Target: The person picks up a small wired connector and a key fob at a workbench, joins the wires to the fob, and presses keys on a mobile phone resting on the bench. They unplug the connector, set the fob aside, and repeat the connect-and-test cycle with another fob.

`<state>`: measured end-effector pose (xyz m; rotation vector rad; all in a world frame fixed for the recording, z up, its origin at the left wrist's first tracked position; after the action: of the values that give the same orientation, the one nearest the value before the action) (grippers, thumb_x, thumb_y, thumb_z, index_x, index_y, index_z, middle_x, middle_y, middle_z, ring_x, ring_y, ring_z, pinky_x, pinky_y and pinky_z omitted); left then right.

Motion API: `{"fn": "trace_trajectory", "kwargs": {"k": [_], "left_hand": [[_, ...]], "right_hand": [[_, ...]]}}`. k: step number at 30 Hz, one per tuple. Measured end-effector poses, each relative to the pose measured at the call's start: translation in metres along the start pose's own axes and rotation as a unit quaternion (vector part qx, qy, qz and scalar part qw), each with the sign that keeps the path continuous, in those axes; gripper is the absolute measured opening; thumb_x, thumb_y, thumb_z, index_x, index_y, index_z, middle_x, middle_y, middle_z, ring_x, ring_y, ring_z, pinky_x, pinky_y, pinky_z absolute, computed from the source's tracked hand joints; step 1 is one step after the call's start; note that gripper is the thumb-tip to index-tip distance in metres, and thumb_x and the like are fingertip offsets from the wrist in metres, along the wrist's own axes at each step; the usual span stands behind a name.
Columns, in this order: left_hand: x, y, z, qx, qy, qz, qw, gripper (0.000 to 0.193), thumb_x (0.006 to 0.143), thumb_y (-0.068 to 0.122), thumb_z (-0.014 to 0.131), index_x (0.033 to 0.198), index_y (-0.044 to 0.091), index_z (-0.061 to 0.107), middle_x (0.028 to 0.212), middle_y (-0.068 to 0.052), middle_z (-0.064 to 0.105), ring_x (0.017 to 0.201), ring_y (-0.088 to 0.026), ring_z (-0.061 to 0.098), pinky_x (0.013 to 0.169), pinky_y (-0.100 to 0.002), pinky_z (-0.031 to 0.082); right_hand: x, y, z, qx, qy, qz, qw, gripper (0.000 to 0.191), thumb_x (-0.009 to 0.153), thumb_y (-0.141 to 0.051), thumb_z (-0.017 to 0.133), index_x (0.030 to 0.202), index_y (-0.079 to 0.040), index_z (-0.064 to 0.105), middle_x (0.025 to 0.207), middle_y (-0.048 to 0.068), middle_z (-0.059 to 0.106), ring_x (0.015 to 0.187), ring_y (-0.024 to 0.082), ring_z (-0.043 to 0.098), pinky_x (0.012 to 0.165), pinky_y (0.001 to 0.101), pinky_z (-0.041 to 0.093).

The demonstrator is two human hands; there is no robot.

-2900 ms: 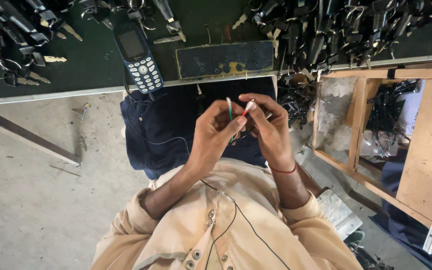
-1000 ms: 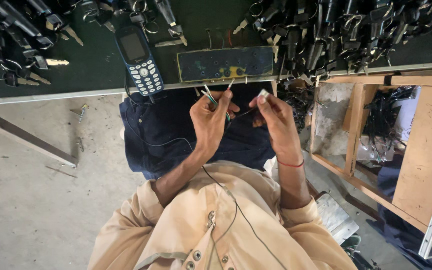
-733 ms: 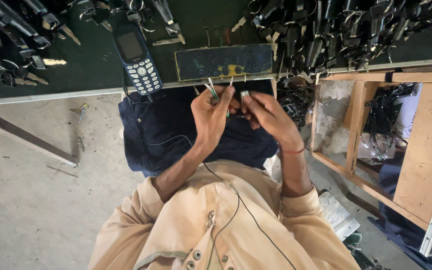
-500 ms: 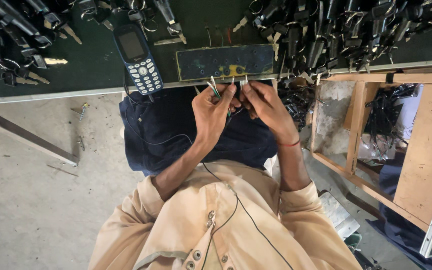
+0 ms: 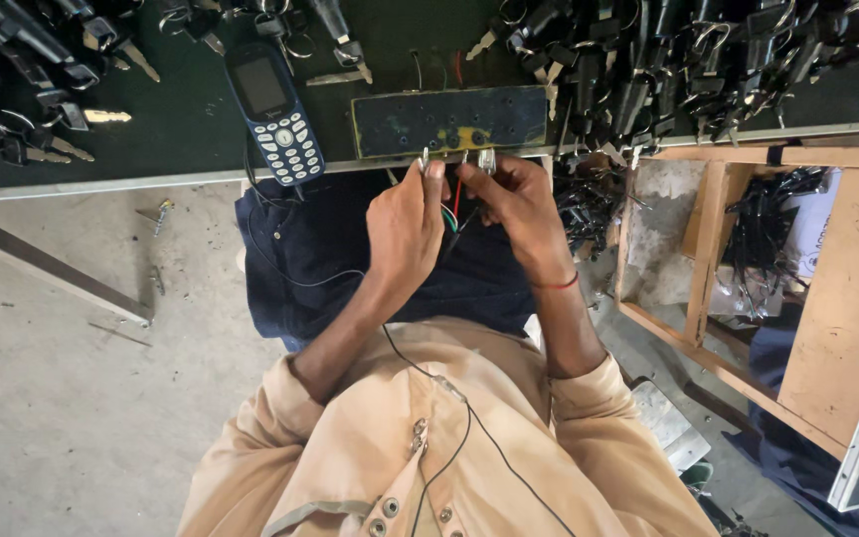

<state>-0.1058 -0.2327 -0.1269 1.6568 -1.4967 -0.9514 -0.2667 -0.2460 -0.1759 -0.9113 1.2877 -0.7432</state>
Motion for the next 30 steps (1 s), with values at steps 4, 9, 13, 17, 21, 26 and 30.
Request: {"fn": "trace_trajectory", "kwargs": {"k": [4, 9, 13, 17, 21, 26, 30], "left_hand": [[-0.004, -0.002, 0.003, 0.024, -0.075, 0.031, 0.996, 0.042, 0.11, 0.031, 0.045, 0.082, 0.005, 0.062, 0.065, -0.012, 0.068, 0.062, -0.036, 0.068, 0.058, -0.047, 0.05], [0.002, -0.017, 0.017, 0.014, -0.14, -0.013, 0.99, 0.045, 0.107, 0.033, 0.047, 0.076, 0.005, 0.065, 0.063, -0.009, 0.069, 0.062, -0.035, 0.07, 0.057, -0.047, 0.051], [0.006, -0.018, 0.021, -0.012, -0.16, -0.031, 0.987, 0.046, 0.107, 0.034, 0.046, 0.077, 0.004, 0.065, 0.059, -0.011, 0.065, 0.061, -0.034, 0.069, 0.057, -0.048, 0.051], [0.013, -0.014, 0.019, -0.031, -0.167, -0.027, 0.985, 0.051, 0.109, 0.034, 0.046, 0.074, 0.003, 0.064, 0.057, -0.011, 0.063, 0.059, -0.033, 0.068, 0.058, -0.046, 0.051], [0.015, -0.017, 0.02, -0.063, -0.134, -0.076, 0.986, 0.045, 0.108, 0.032, 0.047, 0.076, 0.004, 0.063, 0.06, -0.014, 0.064, 0.058, -0.034, 0.07, 0.054, -0.045, 0.051], [0.009, 0.007, 0.007, 0.101, -0.008, 0.036, 0.994, 0.044, 0.108, 0.03, 0.053, 0.073, 0.006, 0.063, 0.057, -0.015, 0.064, 0.051, -0.035, 0.065, 0.05, -0.046, 0.05], [0.011, 0.018, 0.003, 0.121, 0.034, 0.091, 0.988, 0.043, 0.107, 0.029, 0.056, 0.071, 0.007, 0.061, 0.056, -0.016, 0.062, 0.051, -0.037, 0.064, 0.049, -0.048, 0.049]], "right_hand": [[0.003, 0.004, 0.0, 0.048, 0.017, 0.011, 0.999, 0.02, 0.098, -0.022, 0.074, 0.09, -0.005, 0.072, 0.074, -0.004, 0.064, 0.058, 0.003, 0.052, 0.051, 0.0197, 0.038], [0.005, 0.004, 0.003, 0.051, 0.011, -0.022, 0.998, 0.018, 0.097, -0.022, 0.075, 0.092, -0.005, 0.074, 0.075, -0.003, 0.066, 0.057, 0.003, 0.053, 0.051, 0.0205, 0.038], [0.003, 0.005, 0.003, 0.05, 0.009, -0.02, 0.999, 0.021, 0.099, -0.023, 0.075, 0.089, -0.005, 0.072, 0.073, -0.003, 0.066, 0.057, 0.003, 0.055, 0.051, 0.0205, 0.038], [-0.002, 0.0, 0.006, 0.045, -0.001, -0.026, 0.999, 0.02, 0.099, -0.024, 0.072, 0.092, -0.005, 0.074, 0.076, -0.003, 0.069, 0.061, 0.003, 0.057, 0.054, 0.0193, 0.04], [-0.002, -0.004, 0.009, 0.063, -0.007, -0.035, 0.997, 0.019, 0.1, -0.022, 0.072, 0.093, -0.004, 0.073, 0.079, -0.002, 0.067, 0.062, 0.003, 0.055, 0.054, 0.0194, 0.04], [-0.002, 0.004, 0.006, 0.054, 0.008, -0.015, 0.998, 0.019, 0.1, -0.021, 0.07, 0.1, -0.003, 0.074, 0.081, -0.002, 0.068, 0.066, 0.004, 0.059, 0.056, 0.0191, 0.044], [-0.002, 0.002, 0.006, 0.062, -0.003, -0.038, 0.997, 0.02, 0.104, -0.02, 0.068, 0.101, -0.001, 0.073, 0.079, -0.001, 0.066, 0.064, 0.005, 0.057, 0.057, 0.0202, 0.045]]}}
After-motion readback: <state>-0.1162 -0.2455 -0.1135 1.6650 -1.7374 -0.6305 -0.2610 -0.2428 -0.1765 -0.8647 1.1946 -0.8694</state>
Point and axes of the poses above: each hand's wrist, its own x-axis towards the middle knuckle, its own z-axis out of the palm, y = z × x, the point moved 10 cm from there along x, towards the middle knuckle
